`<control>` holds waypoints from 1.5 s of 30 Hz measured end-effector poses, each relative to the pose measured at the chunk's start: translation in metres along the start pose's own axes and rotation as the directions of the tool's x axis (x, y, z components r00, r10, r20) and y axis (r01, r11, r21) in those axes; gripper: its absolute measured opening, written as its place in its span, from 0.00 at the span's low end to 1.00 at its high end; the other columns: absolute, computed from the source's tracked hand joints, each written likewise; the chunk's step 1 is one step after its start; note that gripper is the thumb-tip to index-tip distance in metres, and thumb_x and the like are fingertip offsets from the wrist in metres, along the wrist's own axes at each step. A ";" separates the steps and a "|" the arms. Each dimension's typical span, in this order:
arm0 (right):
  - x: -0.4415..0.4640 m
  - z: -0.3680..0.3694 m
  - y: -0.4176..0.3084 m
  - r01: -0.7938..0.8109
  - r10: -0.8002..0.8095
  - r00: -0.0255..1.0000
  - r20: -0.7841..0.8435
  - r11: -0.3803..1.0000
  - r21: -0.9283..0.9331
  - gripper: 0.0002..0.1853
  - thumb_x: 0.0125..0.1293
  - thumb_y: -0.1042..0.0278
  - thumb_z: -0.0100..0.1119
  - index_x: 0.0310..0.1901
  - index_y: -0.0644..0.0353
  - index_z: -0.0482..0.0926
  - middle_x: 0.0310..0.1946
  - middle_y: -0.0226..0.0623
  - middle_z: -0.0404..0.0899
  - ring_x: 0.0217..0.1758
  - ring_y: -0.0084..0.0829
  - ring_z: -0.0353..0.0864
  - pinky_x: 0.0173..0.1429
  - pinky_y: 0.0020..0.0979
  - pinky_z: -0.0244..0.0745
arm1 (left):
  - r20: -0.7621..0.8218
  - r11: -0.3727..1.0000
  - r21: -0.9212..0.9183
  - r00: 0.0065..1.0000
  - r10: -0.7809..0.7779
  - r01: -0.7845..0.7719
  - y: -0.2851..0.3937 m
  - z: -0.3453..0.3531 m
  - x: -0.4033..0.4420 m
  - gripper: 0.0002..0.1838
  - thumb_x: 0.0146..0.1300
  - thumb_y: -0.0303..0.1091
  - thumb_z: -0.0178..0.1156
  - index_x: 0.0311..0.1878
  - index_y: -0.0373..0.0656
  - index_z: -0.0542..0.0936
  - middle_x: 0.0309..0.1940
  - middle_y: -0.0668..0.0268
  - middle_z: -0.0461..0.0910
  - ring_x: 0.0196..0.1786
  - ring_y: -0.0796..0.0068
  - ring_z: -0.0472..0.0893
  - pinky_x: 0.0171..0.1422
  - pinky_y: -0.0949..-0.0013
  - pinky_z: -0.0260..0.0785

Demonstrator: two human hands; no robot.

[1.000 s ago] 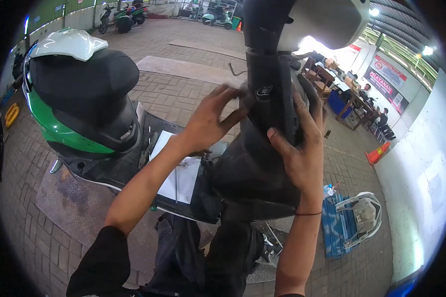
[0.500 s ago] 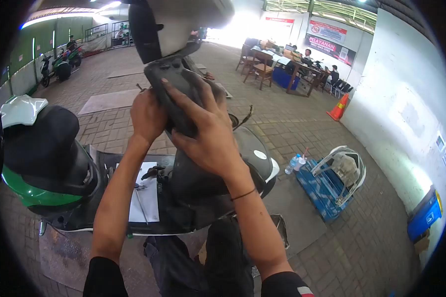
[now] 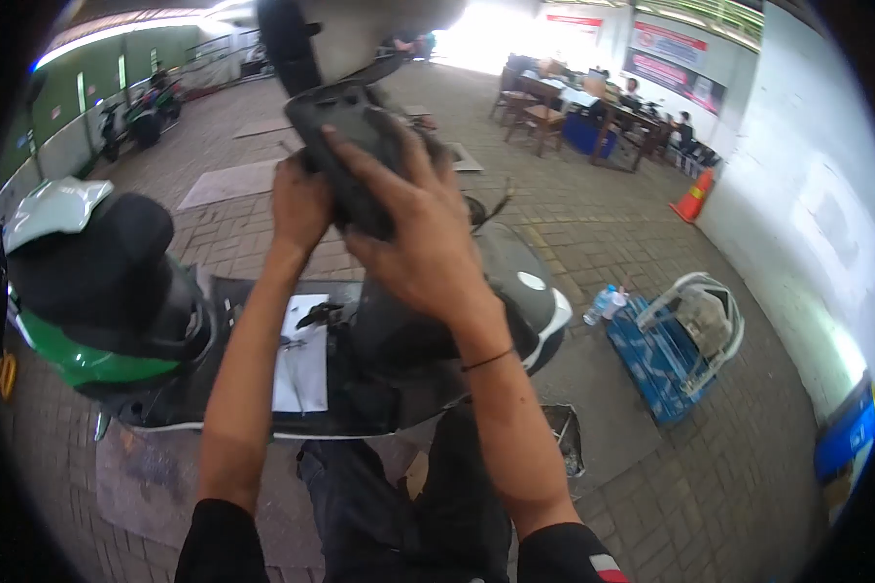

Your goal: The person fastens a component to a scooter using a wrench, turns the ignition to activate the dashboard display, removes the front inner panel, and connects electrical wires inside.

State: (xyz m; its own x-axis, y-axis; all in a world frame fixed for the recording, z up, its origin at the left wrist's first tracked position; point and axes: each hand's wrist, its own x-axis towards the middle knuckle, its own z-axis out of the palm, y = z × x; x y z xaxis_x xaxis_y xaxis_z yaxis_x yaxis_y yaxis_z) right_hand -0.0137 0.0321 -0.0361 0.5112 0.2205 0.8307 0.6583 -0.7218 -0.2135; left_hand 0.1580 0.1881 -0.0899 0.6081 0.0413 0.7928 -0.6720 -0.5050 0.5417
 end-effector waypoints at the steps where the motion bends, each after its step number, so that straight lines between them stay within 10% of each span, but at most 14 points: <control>1: 0.000 0.001 0.000 0.015 -0.015 1.000 -0.007 0.999 -0.037 0.45 0.50 0.71 0.75 0.76 0.47 0.76 0.79 0.49 0.65 0.81 0.59 0.62 0.84 0.52 0.59 | -0.022 0.998 -0.037 0.999 -0.046 0.045 0.006 -0.004 -0.005 0.28 0.67 0.56 0.68 0.41 0.33 0.87 0.38 0.43 0.89 0.48 0.38 0.87 0.59 0.43 0.75; 4: 0.001 0.002 0.002 0.028 -0.029 1.000 -0.011 0.997 -0.073 0.45 0.53 0.70 0.73 0.76 0.32 0.76 0.80 0.44 0.64 0.81 0.62 0.61 0.82 0.55 0.65 | -0.050 0.980 -0.074 0.981 -0.187 0.183 0.029 -0.008 -0.013 0.29 0.66 0.57 0.68 0.39 0.32 0.87 0.36 0.40 0.88 0.48 0.37 0.85 0.60 0.43 0.74; 6: 0.001 0.004 0.004 0.047 -0.047 0.999 0.001 0.999 -0.021 0.45 0.53 0.71 0.73 0.76 0.34 0.75 0.80 0.45 0.63 0.82 0.61 0.61 0.83 0.55 0.63 | -0.217 1.000 0.012 0.976 -0.003 0.006 0.035 -0.004 -0.014 0.30 0.66 0.58 0.68 0.38 0.31 0.87 0.35 0.39 0.87 0.47 0.37 0.85 0.60 0.44 0.74; 10: 0.003 0.006 0.004 0.011 -0.011 1.000 -0.001 0.999 0.031 0.47 0.51 0.71 0.74 0.78 0.38 0.74 0.80 0.52 0.62 0.82 0.61 0.60 0.82 0.54 0.65 | -0.266 0.937 -0.148 0.900 -0.346 0.316 0.051 -0.044 0.008 0.32 0.63 0.60 0.69 0.37 0.30 0.87 0.35 0.37 0.87 0.43 0.37 0.86 0.56 0.46 0.75; 14: 0.007 0.006 -0.008 -0.213 0.225 0.974 -0.038 0.957 0.198 0.49 0.50 0.72 0.75 0.79 0.48 0.72 0.76 0.57 0.67 0.79 0.57 0.69 0.81 0.48 0.68 | -0.419 0.974 -0.181 0.885 -0.204 0.139 0.016 -0.092 -0.011 0.29 0.70 0.54 0.69 0.34 0.30 0.84 0.25 0.49 0.83 0.33 0.51 0.83 0.45 0.50 0.72; 20: 0.027 0.025 -0.036 -0.143 0.144 0.989 -0.021 0.988 0.051 0.49 0.49 0.74 0.75 0.78 0.54 0.72 0.73 0.52 0.74 0.76 0.48 0.76 0.82 0.44 0.68 | -0.346 0.910 -0.050 0.848 -0.402 0.411 -0.086 -0.122 -0.113 0.27 0.69 0.52 0.70 0.36 0.29 0.83 0.30 0.48 0.85 0.34 0.50 0.82 0.47 0.50 0.72; 26: 0.028 0.039 -0.031 -0.138 0.145 0.987 -0.076 0.987 0.086 0.45 0.48 0.70 0.74 0.75 0.49 0.76 0.71 0.63 0.73 0.69 0.63 0.79 0.73 0.50 0.78 | -0.198 0.850 0.333 0.912 -0.360 0.408 -0.163 -0.131 -0.225 0.26 0.65 0.51 0.72 0.46 0.31 0.84 0.41 0.45 0.87 0.56 0.43 0.80 0.64 0.48 0.71; 30: 0.024 0.048 -0.037 -0.106 0.087 0.983 -0.162 0.989 -0.108 0.48 0.49 0.70 0.77 0.78 0.54 0.72 0.71 0.63 0.72 0.73 0.60 0.76 0.78 0.47 0.72 | 0.017 0.634 0.644 0.821 -0.571 0.428 -0.180 -0.126 -0.252 0.34 0.61 0.51 0.76 0.60 0.34 0.82 0.59 0.42 0.78 0.70 0.35 0.67 0.71 0.28 0.61; 33: 0.018 0.042 -0.046 -0.279 0.260 0.955 -0.143 0.950 -0.139 0.56 0.49 0.60 0.83 0.82 0.47 0.64 0.75 0.69 0.64 0.76 0.68 0.69 0.80 0.51 0.68 | -0.039 0.769 0.492 0.893 -0.448 0.408 -0.137 -0.121 -0.216 0.37 0.59 0.44 0.78 0.68 0.34 0.77 0.65 0.42 0.72 0.73 0.33 0.64 0.78 0.33 0.54; 35: 0.017 0.031 -0.053 -0.369 0.359 0.927 -0.108 0.925 -0.096 0.64 0.51 0.52 0.84 0.86 0.45 0.52 0.78 0.68 0.58 0.79 0.69 0.64 0.81 0.56 0.64 | -0.107 0.925 0.370 0.993 -0.053 0.089 -0.060 -0.129 -0.163 0.28 0.67 0.34 0.72 0.66 0.34 0.76 0.63 0.46 0.76 0.72 0.45 0.69 0.80 0.44 0.55; 40: 0.013 0.029 -0.043 -0.259 0.307 0.920 -0.245 0.943 0.209 0.58 0.62 0.54 0.77 0.84 0.63 0.47 0.75 0.64 0.60 0.78 0.65 0.62 0.80 0.59 0.62 | -0.188 0.816 0.217 0.797 0.574 -0.536 0.130 -0.130 -0.067 0.16 0.74 0.28 0.57 0.58 0.27 0.79 0.53 0.51 0.82 0.57 0.58 0.80 0.69 0.57 0.70; 45: 0.017 0.040 -0.035 0.040 0.457 0.788 -0.414 0.632 0.774 0.40 0.68 0.76 0.57 0.79 0.69 0.53 0.71 0.61 0.63 0.79 0.57 0.61 0.82 0.52 0.57 | 0.141 0.896 0.032 0.890 0.434 -0.442 0.196 -0.091 -0.002 0.15 0.77 0.34 0.58 0.58 0.33 0.81 0.52 0.53 0.83 0.58 0.56 0.81 0.67 0.58 0.70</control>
State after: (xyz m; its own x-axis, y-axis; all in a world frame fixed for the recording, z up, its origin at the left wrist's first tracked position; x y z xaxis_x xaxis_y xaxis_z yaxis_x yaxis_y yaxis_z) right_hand -0.0063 0.0869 -0.0353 0.4747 -0.4274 0.7694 0.8641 0.0601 -0.4997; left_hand -0.0131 0.1678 0.0400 0.3090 -0.3038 0.9013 -0.8575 -0.4988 0.1258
